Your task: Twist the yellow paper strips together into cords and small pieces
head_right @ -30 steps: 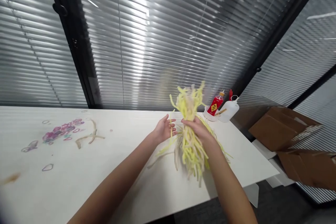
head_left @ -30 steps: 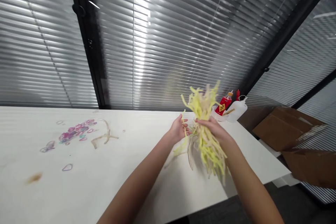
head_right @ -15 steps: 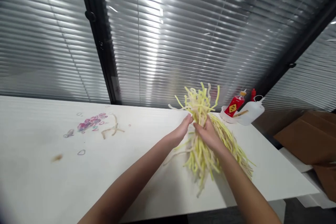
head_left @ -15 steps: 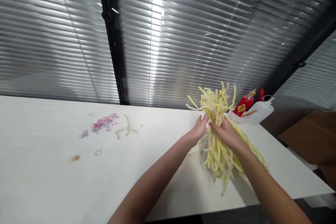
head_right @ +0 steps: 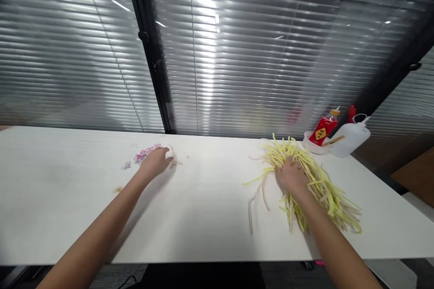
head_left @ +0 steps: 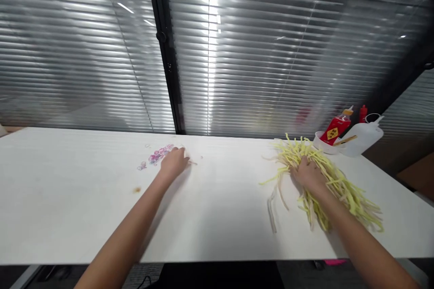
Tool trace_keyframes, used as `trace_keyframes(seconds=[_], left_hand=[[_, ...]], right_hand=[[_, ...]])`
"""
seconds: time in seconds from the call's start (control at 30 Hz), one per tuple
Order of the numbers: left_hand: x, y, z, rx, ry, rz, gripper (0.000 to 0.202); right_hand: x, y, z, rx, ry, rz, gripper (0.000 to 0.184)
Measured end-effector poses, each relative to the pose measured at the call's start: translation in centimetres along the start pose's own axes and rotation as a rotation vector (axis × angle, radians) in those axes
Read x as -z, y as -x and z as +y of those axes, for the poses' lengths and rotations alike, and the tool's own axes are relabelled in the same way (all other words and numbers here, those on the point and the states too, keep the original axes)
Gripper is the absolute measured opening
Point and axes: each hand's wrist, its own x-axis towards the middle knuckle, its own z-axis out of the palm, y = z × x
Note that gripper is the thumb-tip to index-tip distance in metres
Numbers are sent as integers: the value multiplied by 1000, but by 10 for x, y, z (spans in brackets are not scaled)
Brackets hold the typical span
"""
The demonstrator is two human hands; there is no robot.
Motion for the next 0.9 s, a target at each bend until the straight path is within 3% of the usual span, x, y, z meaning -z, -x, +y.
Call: trace_keyframes(seconds=[0.07,0.13,0.2,0.3,0.4,0.53,0.67,0.9], left_hand=[[-6,-6,-34,11,-49,-57,41],[-14,-6,-52,-10,-27,-78,40],[-23,-4,-56,9,25,-52,33],[-30,1,-50,62,76,10,29],[-30,6,-46,111,42,63,30],[-28,12,-48,54,-16,206,37],[-33,14,-45,-59,-33,157,37],[-40,9,-44,6,-139,129,28]], right_hand=[[22,-2,-6,7,-4,-57,68],[49,2,-18,80,15,33,70],[72,13,-39,252,-48,153,69],[87,42,-80,595,-232,97,62],[79,72,-120,812,-339,-107,58],[54,98,-158,858,-392,-254,49],[27,104,-180,856,-435,-210,39],[-3,107,-187,928,-483,-73,28]])
